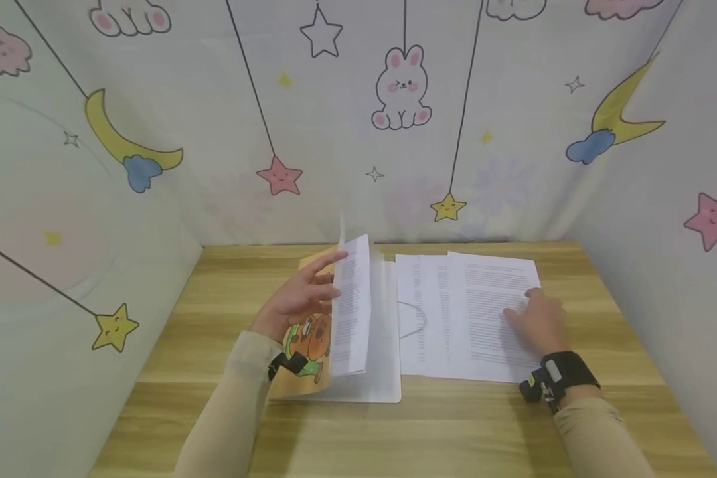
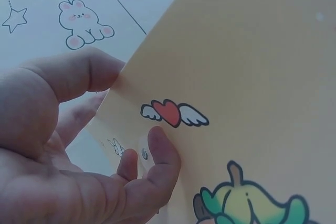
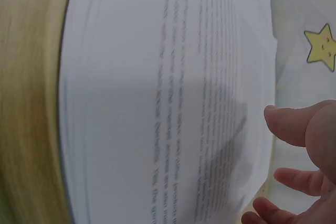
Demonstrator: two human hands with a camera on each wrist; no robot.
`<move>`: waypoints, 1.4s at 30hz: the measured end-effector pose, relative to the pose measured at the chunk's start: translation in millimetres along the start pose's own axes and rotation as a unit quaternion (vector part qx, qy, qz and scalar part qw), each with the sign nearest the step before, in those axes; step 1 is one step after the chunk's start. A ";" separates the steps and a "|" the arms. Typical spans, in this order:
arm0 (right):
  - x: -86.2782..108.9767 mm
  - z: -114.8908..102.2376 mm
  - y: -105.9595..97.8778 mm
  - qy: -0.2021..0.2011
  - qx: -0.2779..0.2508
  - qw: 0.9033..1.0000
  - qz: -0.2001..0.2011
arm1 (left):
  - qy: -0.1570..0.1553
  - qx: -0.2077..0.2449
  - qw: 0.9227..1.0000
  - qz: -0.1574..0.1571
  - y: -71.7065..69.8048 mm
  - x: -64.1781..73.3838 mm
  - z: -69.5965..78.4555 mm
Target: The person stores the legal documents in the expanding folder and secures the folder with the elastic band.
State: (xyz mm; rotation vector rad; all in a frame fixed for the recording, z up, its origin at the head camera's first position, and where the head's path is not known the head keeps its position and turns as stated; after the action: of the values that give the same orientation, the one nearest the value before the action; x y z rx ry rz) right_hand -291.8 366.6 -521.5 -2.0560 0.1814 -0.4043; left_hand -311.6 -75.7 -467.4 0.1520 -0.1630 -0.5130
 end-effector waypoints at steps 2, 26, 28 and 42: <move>-2.4 17.1 0.3 0.029 0.005 1.000 0.001 | 0.001 -0.004 1.000 -0.001 0.8 0.3 0.3; -7.0 42.6 -8.6 0.062 0.131 0.989 -0.035 | 0.002 -0.011 1.000 0.004 0.2 1.0 3.1; -5.1 40.8 -8.9 0.061 0.129 0.989 -0.033 | 0.001 -0.011 1.000 0.004 0.0 1.2 2.7; -5.2 41.2 -5.5 0.102 0.096 0.990 -0.027 | 0.000 -0.006 1.000 0.008 -1.9 0.9 0.9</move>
State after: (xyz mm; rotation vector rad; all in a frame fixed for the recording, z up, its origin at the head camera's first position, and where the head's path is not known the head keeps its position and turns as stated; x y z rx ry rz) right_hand -282.1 404.6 -536.4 -1.8326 0.2036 -0.6421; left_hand -311.9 -77.8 -466.8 0.1400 -0.1604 -0.4975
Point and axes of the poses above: each hand's wrist, its own x-axis away from the middle knuckle, its own y-axis out of the palm, z = x × y, the point moved 9 cm from there along -x, towards the middle knuckle, and after that the axes turned 2 degrees about y, right-handed, at the moved point
